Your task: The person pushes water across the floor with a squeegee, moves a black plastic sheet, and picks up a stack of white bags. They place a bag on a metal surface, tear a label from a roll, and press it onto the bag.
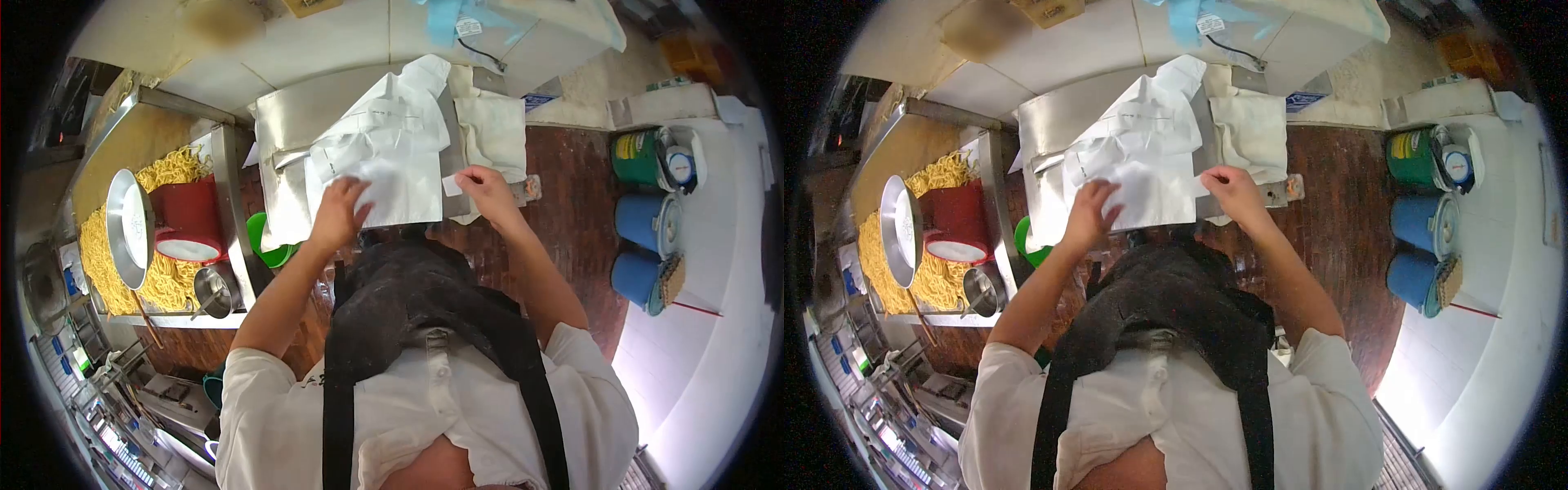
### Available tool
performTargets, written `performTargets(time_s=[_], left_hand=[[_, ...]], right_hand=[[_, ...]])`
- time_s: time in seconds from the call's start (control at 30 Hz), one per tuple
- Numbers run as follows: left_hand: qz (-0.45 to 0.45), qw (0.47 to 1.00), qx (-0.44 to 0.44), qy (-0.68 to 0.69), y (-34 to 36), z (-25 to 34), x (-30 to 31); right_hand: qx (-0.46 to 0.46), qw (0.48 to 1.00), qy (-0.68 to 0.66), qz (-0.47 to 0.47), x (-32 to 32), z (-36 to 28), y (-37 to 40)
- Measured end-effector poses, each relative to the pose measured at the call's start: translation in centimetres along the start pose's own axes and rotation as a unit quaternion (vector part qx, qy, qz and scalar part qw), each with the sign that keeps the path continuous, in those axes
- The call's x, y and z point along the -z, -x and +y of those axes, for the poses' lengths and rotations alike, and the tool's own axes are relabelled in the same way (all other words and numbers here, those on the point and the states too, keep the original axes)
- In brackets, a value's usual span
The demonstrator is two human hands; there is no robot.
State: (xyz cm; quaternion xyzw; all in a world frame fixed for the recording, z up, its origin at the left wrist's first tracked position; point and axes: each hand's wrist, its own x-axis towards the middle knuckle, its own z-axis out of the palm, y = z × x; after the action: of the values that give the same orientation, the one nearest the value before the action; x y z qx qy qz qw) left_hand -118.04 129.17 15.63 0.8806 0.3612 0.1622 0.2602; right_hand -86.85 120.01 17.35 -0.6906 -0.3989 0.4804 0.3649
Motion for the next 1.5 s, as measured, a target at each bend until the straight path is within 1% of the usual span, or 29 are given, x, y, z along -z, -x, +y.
performTargets(time_s=[0.07, 0.13, 0.17, 0.27, 0.3, 0.4, 0.43, 0.47, 0.5, 0.53, 0.57, 0.6, 0.63, 0.67, 0.7, 0.8, 1.0, 1.1, 1.2, 1.3, 1.4, 1.5], left_hand=[[0.003, 1.000, -0.008, 0.011, -2.7, -1.2, 0.6], [0.012, 1.000, -0.026, -0.012, -4.1, -2.0, 0.8], [0.040, 0.998, -0.046, -0.028, -4.5, -2.4, 0.7], [0.081, 0.996, -0.033, 0.007, -5.1, -3.1, 0.7], [0.092, 0.995, -0.009, 0.037, -4.8, -3.0, 0.5], [0.064, 0.991, 0.093, 0.076, -3.7, -2.8, -0.5], [0.092, 0.985, 0.097, 0.105, -3.3, -2.5, -1.1], [0.070, 0.983, 0.118, 0.118, -2.8, -2.5, -1.6], [0.049, 0.980, 0.139, 0.132, -2.4, -2.4, -2.0], [0.027, 0.976, 0.160, 0.147, -2.2, -2.4, -2.5], [-0.068, 0.909, 0.315, 0.264, -3.2, -1.4, -1.5], [-0.057, 0.858, 0.354, 0.366, -3.3, -2.0, -2.1], [-0.045, 0.796, 0.388, 0.463, -3.5, -3.0, -2.9], [-0.031, 0.721, 0.416, 0.553, -3.8, -3.9, -3.5], [-0.027, 0.703, 0.420, 0.573, -4.3, -4.3, -3.8], [-0.051, 0.759, 0.395, 0.515, -5.1, -5.6, -4.8], [-0.019, 0.826, 0.375, 0.419, -5.5, -6.0, -5.5], [0.006, 0.873, 0.347, 0.342, -5.7, -5.7, -5.9], [0.044, 0.873, 0.341, 0.345, -5.5, -4.8, -5.8], [0.089, 0.896, 0.301, 0.316, -5.2, -4.8, -6.4], [0.076, 0.877, 0.346, 0.325, -5.2, -4.8, -6.5], [0.092, 0.865, 0.364, 0.333, -5.2, -4.0, -6.0]], right_hand=[[0.014, 1.000, -0.016, 0.015, -1.2, -0.7, -0.3], [0.041, 0.999, 0.014, 0.032, -2.2, -1.1, -0.6], [0.054, 0.997, 0.029, 0.041, -2.7, -1.4, -0.7], [0.085, 0.989, 0.073, 0.097, -5.2, -2.5, -0.9], [0.119, 0.982, 0.083, 0.117, -6.2, -2.2, -1.3], [0.220, 0.954, 0.116, 0.166, -9.3, -0.7, -2.9], [0.252, 0.943, 0.129, 0.177, -10.1, -0.7, -3.5], [0.283, 0.930, 0.142, 0.186, -10.9, -0.5, -4.1], [0.332, 0.904, 0.177, 0.206, -11.6, -0.2, -4.9], [0.348, 0.890, 0.214, 0.205, -12.3, 0.2, -5.5], [0.363, 0.874, 0.251, 0.203, -12.9, 0.3, -5.9], [0.378, 0.857, 0.288, 0.200, -13.5, 0.5, -6.1], [0.385, 0.850, 0.307, 0.186, -13.9, 0.8, -6.2], [0.392, 0.843, 0.326, 0.171, -14.4, 1.0, -6.3], [0.399, 0.835, 0.345, 0.156, -14.9, 1.3, -6.3], [0.392, 0.835, 0.364, 0.128, -16.2, 2.1, -6.1], [0.383, 0.843, 0.361, 0.110, -16.7, 2.5, -6.0], [0.372, 0.849, 0.365, 0.091, -16.2, 2.1, -5.6], [0.366, 0.842, 0.382, 0.111, -15.7, 2.1, -5.3], [0.353, 0.847, 0.386, 0.097, -15.2, 2.3, -5.0], [0.355, 0.849, 0.379, 0.092, -14.8, 2.6, -4.8], [0.352, 0.855, 0.371, 0.081, -14.6, 2.7, -4.7]])
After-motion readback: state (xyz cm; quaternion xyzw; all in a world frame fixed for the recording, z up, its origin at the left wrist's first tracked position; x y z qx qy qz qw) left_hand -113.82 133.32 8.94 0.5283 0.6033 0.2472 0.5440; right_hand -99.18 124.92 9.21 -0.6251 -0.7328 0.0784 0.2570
